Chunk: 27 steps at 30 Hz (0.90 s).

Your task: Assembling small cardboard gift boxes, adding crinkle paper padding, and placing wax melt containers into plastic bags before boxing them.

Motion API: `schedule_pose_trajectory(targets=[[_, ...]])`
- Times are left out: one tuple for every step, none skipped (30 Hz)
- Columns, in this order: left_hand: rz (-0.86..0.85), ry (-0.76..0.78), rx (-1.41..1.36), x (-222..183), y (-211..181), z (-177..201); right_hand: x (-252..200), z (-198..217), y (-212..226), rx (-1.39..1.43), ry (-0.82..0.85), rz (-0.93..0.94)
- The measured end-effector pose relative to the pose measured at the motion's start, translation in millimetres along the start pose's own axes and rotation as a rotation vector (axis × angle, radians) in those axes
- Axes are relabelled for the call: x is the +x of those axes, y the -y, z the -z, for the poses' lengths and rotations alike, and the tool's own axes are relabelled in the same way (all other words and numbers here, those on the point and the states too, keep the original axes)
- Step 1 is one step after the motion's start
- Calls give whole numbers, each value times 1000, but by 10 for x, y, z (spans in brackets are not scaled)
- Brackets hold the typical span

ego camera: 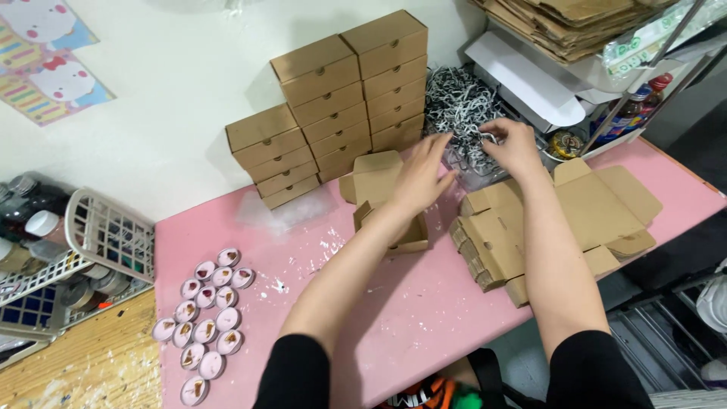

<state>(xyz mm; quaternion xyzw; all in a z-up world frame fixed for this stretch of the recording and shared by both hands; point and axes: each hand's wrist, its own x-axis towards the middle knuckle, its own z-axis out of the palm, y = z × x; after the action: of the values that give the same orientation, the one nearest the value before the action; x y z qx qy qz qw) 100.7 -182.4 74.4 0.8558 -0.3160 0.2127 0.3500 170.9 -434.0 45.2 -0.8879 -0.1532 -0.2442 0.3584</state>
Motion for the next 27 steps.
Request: schedule_pose_trajectory(targets=[[-2, 2, -4, 139, -35, -102, -8, 14, 29, -3, -1, -4], [49, 11, 22, 276, -70, -203, -16, 26, 60, 37, 0, -82], [100, 17, 49, 417, -106, -302, -15, 39, 92, 77, 1, -157], [98, 18, 46, 489, -101, -363, -20, 40, 76, 74, 0, -159], [141, 77, 106, 567, -98, -422, -19, 46, 60, 233, 5, -133], [183, 135, 166, 645, -96, -480, -17, 52, 46, 393, 10, -106], [179, 135, 164, 693, -2, -571, -7, 95, 95, 390, 7, -106], [235, 141, 150, 739, 92, -660, 2, 136, 145, 535, 17, -119], [293, 149, 135, 769, 187, -750, -2, 168, 200, 680, 29, -134], [291, 150, 132, 774, 298, -843, -3, 208, 239, 678, 28, -136], [254, 10, 11, 769, 419, -923, -2, 230, 287, 664, -6, -94], [215, -129, -111, 762, 541, -1000, -1, 251, 337, 649, -40, -52], [217, -128, -109, 759, 542, -969, -16, 228, 255, 652, -39, -53], [235, -131, -170, 754, 543, -936, -32, 204, 174, 465, 36, -72], [253, -132, -232, 737, 539, -909, -63, 179, 94, 277, 111, -91], [256, -130, -231, 707, 556, -878, -78, 120, -33, 279, 113, -93], [242, -162, -264, 692, 573, -841, -79, 68, -159, 126, 114, -168], [229, -195, -297, 677, 587, -804, -82, 17, -283, -27, 115, -242], [228, -193, -296, 673, 502, -666, -79, 44, -221, -25, 115, -243], [357, -127, -337, 669, 417, -529, -75, 70, -159, -94, 67, -155], [484, -58, -378, 667, 330, -393, -72, 100, -97, -162, 21, -67], [484, -57, -377, 648, 432, -469, -62, 141, 108, -161, 21, -69], [390, -51, -434, 614, 534, -549, -61, 178, 314, -62, -25, 157], [295, -45, -490, 579, 636, -628, -59, 214, 520, 40, -72, 382], [295, -47, -489, 564, 625, -623, -55, 80, 312, 41, -71, 384], [275, -29, -602, 550, 612, -617, -50, -54, 106, -30, -6, 293], [253, -11, -716, 535, 598, -616, -48, -186, -103, -102, 60, 201]])
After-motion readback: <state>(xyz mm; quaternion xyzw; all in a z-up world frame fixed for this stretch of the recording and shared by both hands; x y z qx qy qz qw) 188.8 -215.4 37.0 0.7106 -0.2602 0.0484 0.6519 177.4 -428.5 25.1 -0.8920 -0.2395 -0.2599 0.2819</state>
